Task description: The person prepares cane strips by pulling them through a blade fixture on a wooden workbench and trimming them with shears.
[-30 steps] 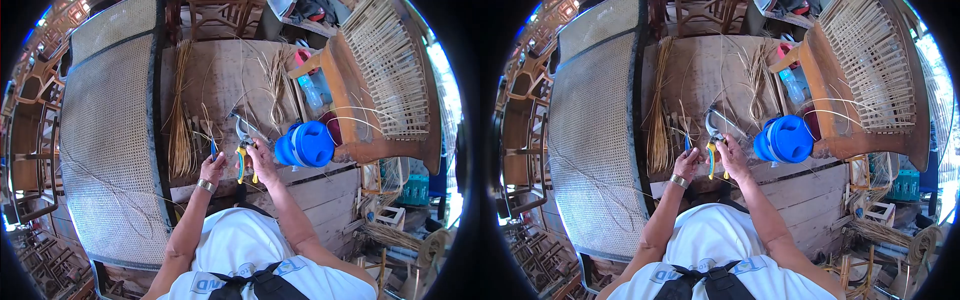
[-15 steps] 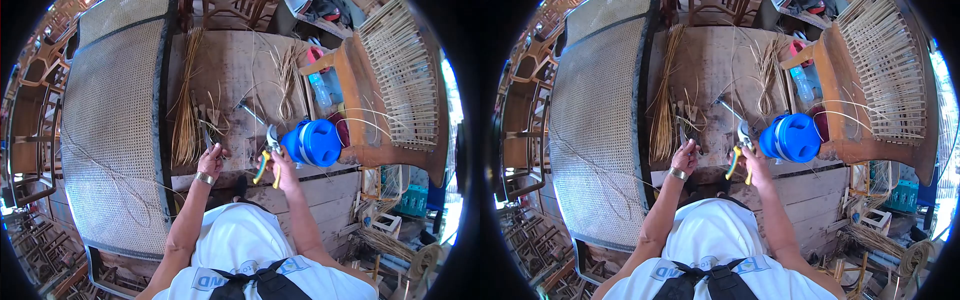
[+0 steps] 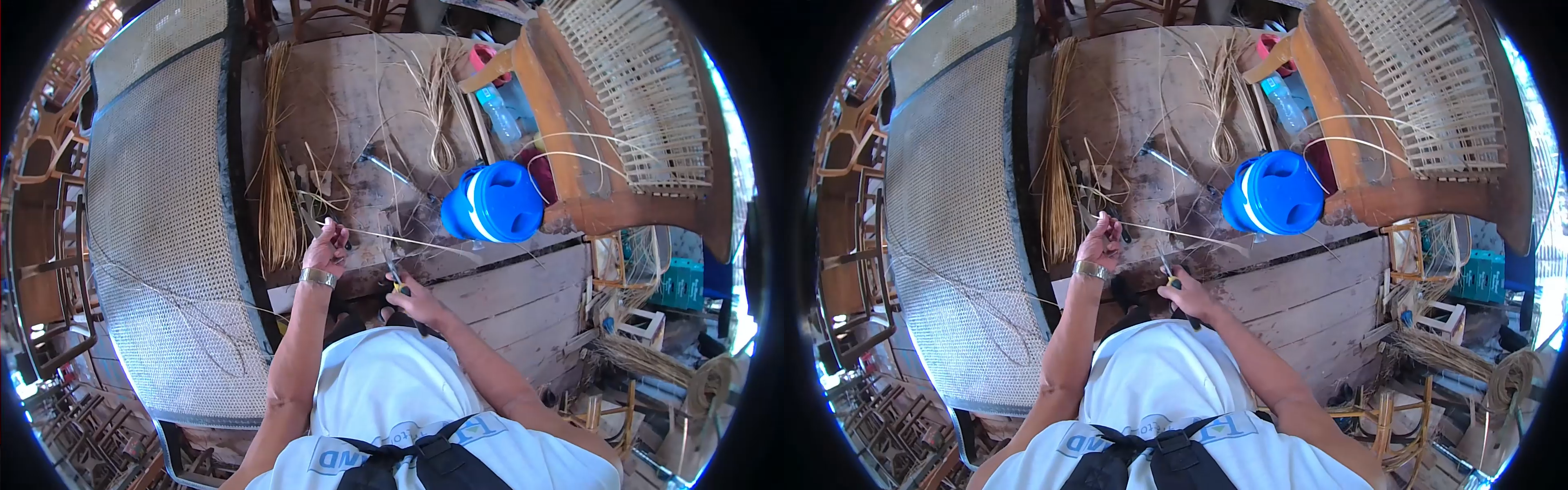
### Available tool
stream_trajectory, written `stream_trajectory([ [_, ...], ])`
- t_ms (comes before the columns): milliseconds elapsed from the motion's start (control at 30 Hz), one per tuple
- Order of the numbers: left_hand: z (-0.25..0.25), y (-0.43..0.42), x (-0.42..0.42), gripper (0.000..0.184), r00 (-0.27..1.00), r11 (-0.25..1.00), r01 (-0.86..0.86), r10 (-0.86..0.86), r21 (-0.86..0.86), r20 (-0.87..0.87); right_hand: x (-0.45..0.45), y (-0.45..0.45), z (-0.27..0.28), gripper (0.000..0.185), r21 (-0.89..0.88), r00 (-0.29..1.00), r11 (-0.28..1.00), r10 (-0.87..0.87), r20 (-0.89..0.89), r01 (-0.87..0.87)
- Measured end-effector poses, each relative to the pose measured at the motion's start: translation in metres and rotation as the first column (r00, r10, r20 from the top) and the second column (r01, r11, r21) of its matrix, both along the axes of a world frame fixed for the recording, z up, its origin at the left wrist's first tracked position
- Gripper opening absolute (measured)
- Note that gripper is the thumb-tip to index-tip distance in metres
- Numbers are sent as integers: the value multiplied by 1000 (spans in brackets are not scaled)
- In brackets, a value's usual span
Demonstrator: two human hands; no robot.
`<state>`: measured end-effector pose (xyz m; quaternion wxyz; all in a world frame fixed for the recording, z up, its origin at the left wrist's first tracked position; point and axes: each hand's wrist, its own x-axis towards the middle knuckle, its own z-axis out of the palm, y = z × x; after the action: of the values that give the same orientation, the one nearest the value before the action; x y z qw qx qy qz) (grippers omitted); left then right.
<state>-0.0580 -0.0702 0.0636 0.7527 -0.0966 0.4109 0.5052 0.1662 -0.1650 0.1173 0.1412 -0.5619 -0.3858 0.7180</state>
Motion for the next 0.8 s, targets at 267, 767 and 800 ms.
stream_trajectory([
  [267, 3, -17, -8, 23, 999, 996, -39, 37, -75, -35, 25, 10, -17, 48, -58, 950, 973, -232, -209, 224],
  [767, 15, -25, -11, 23, 995, 993, -65, 56, -99, -86, 18, 20, -13, 40, 34, 987, 993, -107, -120, 112],
  [800, 17, -26, -12, 22, 993, 993, -50, 39, -103, -107, 19, 20, -14, 41, 102, 992, 991, -83, -93, 92],
])
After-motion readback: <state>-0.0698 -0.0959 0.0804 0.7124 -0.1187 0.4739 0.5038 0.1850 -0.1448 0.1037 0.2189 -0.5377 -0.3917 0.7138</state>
